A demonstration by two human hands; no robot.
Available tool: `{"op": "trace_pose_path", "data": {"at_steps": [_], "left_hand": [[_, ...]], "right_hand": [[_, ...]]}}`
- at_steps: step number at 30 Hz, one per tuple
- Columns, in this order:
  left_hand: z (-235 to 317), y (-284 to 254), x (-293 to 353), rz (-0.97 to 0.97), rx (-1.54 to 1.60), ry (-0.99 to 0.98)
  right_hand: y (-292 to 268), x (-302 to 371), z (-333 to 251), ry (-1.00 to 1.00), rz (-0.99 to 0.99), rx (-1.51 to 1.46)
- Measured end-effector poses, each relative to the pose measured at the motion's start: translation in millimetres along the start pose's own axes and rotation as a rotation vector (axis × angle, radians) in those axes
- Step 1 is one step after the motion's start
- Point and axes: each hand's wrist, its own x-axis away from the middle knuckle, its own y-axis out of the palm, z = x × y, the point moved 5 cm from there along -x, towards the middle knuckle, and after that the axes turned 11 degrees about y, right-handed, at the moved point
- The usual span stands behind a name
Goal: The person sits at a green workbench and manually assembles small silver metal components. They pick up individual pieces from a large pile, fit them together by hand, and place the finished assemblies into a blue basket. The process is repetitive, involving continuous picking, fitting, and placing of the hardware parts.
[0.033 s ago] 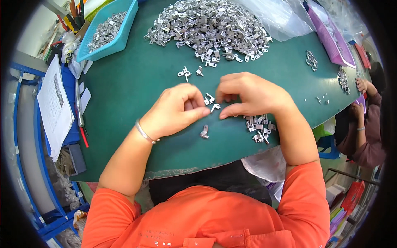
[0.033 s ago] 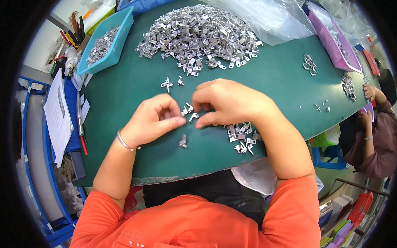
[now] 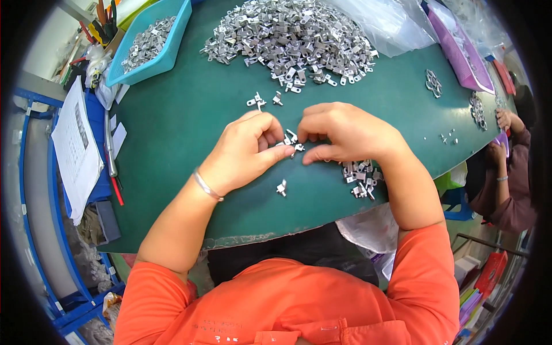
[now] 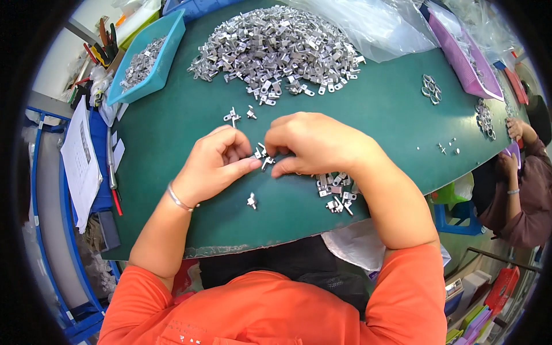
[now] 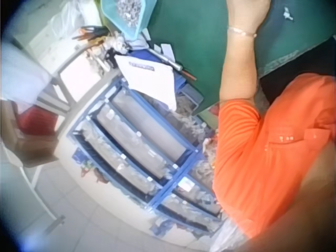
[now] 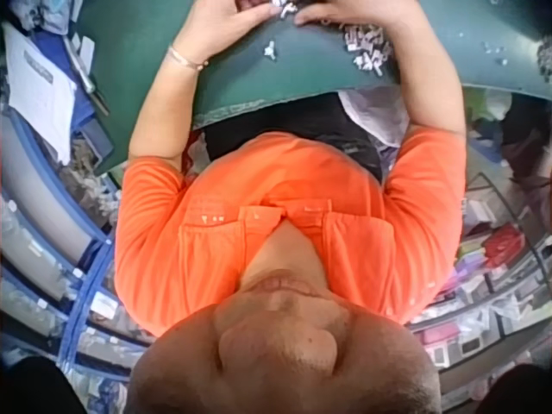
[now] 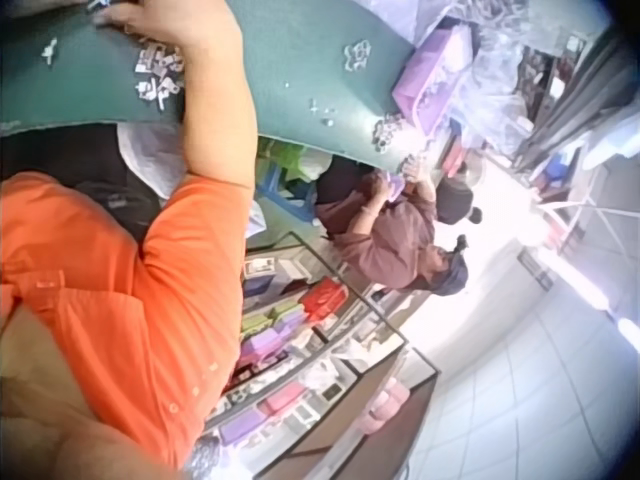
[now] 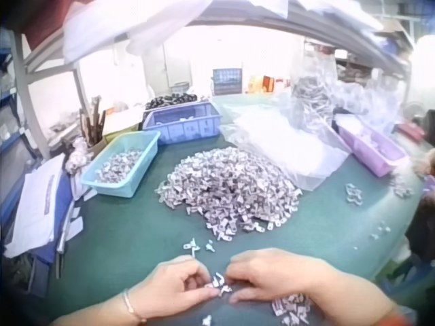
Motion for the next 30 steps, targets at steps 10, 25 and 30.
{"op": "trace_pose_path", "data": {"at_steps": [10,25,30], "left_hand": [[-22.4,-2.0,-0.2,0.092,0.706,-0.303],[-29.9,1.3,4.2,-0.074,0.968,-0.367],[-19.8,-1.8,4.3,-0.126,0.437,-0.381]], "right_hand": [[0.0,-4.9,1.2,-0.160,0.105,-0.130],[3.0,-1.8,1.9,-0.132,-0.009,-0.033],[1.8,0.5,8.7,0.051,-0.212,-0.185]]}}
